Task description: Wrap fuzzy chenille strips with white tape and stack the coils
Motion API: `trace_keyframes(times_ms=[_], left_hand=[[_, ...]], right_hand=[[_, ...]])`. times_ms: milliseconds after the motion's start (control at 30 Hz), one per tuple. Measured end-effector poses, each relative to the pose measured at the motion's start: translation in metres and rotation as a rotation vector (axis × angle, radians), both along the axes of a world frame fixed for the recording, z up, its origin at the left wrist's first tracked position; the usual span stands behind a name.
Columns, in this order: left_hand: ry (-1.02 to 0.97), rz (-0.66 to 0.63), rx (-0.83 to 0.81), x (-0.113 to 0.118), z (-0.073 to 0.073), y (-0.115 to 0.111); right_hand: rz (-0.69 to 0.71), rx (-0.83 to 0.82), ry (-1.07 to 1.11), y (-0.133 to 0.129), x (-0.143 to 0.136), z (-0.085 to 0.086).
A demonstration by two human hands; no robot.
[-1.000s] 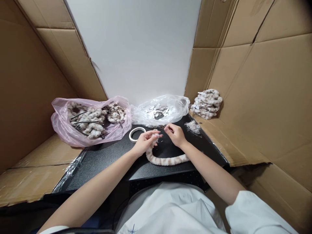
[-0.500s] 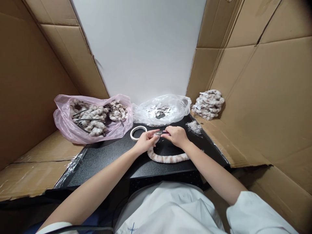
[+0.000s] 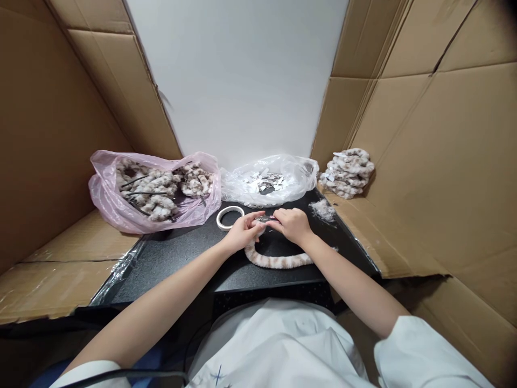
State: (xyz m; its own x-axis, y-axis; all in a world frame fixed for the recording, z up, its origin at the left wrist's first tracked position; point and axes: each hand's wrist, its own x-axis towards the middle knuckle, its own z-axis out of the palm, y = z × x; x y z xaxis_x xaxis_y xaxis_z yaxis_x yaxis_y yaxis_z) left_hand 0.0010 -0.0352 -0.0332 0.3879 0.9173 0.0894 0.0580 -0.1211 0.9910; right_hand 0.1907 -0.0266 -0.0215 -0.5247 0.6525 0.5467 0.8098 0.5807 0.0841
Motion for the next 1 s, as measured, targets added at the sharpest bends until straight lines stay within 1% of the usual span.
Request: trace_keyframes(times_ms=[167,333,433,533,667,767,867,1000], left_hand=[[0.022,-0.018,0.010,0.000,0.000,0.000],[0.046,-0.040,0.033,0.002,-0.002,0.000],[0.070,-0.021,0.054,0.002,-0.004,-0.001],[0.129,0.014,0.110,0.001,-0.003,-0.003],[0.154,0.043,0.208,0.000,0.002,-0.008],[0.160,0.052,0.261,0.000,0.006,-0.011],[0.166,0.061,0.287,0.000,0.006,-0.012],[0.153,0.064,0.283,0.000,0.002,-0.010]], right_hand=[[0.005,0.038,0.021,0.000,-0.001,-0.003],[-0.036,0.028,0.090,-0.003,-0.003,-0.005],[-0.052,0.027,0.092,-0.003,-0.003,-0.005],[-0.043,0.040,0.092,-0.002,-0.003,-0.006],[-0.030,0.079,0.105,-0.002,-0.004,-0.007],[-0.047,0.124,0.118,-0.003,-0.004,-0.007],[-0.061,0.148,0.131,-0.003,-0.003,-0.007],[-0.043,0.159,0.119,-0.003,-0.003,-0.007]])
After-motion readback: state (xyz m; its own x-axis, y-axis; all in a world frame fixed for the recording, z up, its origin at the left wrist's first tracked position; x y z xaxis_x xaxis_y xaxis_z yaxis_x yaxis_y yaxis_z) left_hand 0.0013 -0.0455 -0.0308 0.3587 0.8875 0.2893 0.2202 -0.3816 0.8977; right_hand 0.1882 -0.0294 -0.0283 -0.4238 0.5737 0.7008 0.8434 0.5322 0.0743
